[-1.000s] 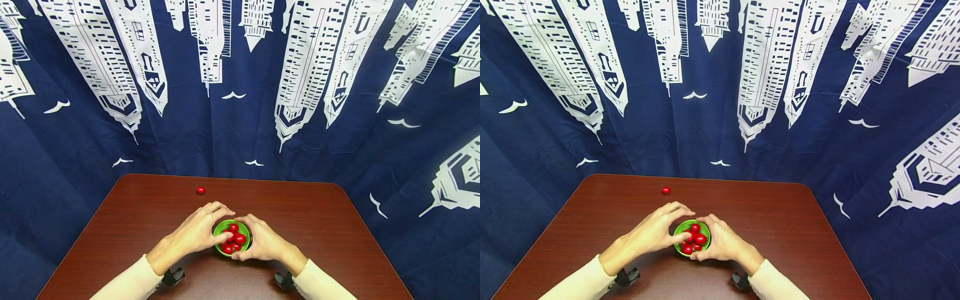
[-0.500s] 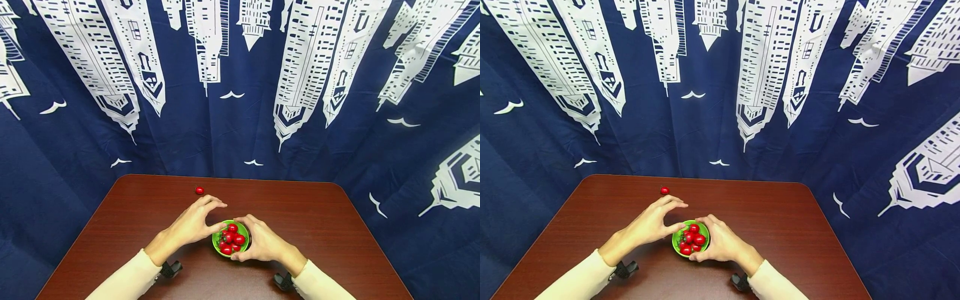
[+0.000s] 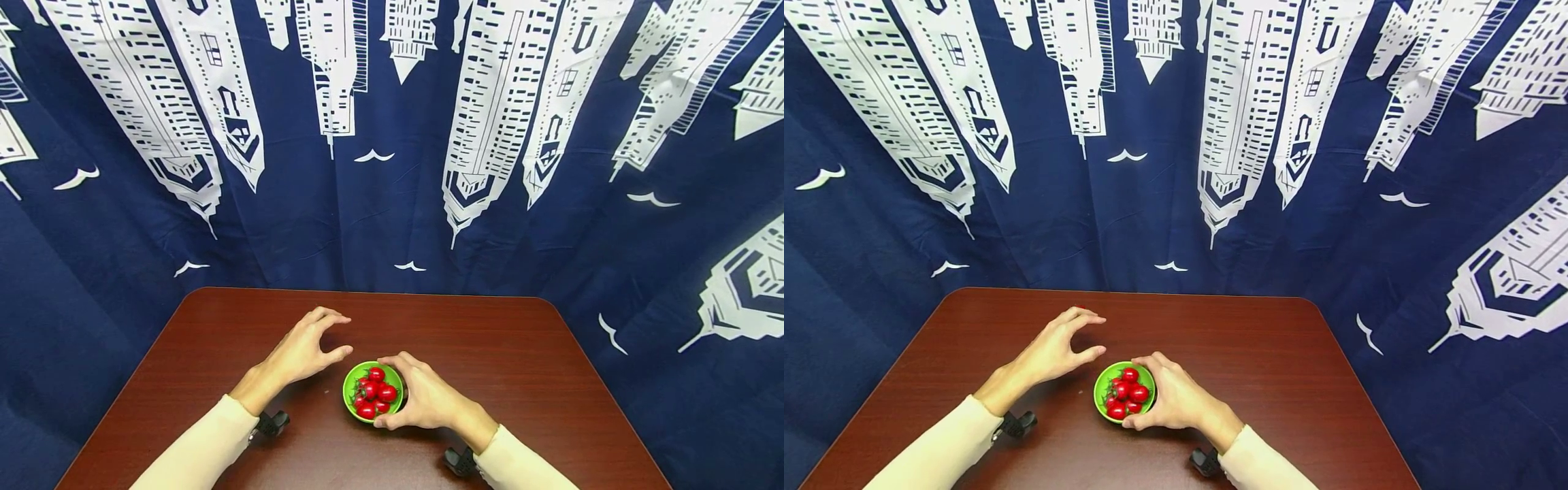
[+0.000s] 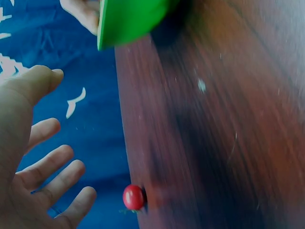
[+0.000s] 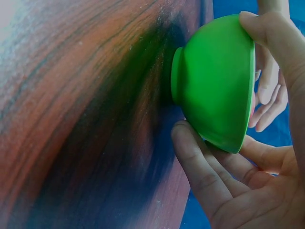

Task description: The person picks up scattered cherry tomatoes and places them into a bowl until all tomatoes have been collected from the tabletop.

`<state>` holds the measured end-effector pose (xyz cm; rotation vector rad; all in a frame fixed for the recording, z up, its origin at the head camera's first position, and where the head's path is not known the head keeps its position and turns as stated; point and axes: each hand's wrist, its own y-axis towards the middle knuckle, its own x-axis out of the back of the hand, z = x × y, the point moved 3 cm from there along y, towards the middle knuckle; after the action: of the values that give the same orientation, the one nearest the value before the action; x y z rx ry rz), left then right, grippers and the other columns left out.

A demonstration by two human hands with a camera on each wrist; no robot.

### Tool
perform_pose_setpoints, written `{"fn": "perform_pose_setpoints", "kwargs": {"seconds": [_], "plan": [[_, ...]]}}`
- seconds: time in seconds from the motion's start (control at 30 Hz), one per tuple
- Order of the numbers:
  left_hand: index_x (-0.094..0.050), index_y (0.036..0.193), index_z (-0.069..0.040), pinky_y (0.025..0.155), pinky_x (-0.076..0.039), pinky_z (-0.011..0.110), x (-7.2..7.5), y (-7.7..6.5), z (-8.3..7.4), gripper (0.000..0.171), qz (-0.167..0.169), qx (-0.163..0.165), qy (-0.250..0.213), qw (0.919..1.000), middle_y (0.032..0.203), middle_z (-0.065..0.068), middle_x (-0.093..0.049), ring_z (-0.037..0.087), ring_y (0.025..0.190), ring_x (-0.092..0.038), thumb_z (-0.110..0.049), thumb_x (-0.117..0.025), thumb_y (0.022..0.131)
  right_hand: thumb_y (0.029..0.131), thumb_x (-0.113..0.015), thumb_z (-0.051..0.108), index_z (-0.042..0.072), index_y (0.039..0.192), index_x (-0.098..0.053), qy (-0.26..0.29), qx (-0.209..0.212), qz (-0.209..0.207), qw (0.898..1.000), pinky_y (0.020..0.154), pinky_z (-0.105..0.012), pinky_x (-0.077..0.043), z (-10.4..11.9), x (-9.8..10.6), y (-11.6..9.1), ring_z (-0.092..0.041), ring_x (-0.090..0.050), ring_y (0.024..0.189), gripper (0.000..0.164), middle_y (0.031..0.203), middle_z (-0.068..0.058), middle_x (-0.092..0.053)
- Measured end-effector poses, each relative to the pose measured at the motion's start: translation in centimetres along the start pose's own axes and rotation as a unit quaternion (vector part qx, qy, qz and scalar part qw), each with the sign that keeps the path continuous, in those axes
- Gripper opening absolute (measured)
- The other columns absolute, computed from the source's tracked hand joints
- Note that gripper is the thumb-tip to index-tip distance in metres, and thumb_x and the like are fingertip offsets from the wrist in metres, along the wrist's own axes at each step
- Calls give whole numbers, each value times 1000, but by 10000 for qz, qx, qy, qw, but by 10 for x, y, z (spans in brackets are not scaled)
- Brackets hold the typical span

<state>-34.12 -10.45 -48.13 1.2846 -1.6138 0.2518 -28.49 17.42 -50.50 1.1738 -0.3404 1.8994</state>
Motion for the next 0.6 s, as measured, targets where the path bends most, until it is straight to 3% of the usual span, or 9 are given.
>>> {"fn": "perform_pose_setpoints", "kwargs": {"seconds": [0.37,0.6], "plan": [[-75,152,-14,118,-60,65,0,15,32,63,-29,504,5,9987,150,14,-71,41,138,-69,-38,-96,98,80,-104,56,9,157,-65,-37,-11,-66,10000,109,-36,-66,-2,-1,-2,-12,-77,120,99,138,2,-74],[-71,156,-11,122,-57,67,-4,22,55,71,149,876,32,9960,155,20,-67,46,146,-62,-38,-97,96,80,-104,56,8,157,-65,22,16,-72,10000,109,-35,-66,-1,-1,-2,-11,-76,120,99,137,2,-73]]}}
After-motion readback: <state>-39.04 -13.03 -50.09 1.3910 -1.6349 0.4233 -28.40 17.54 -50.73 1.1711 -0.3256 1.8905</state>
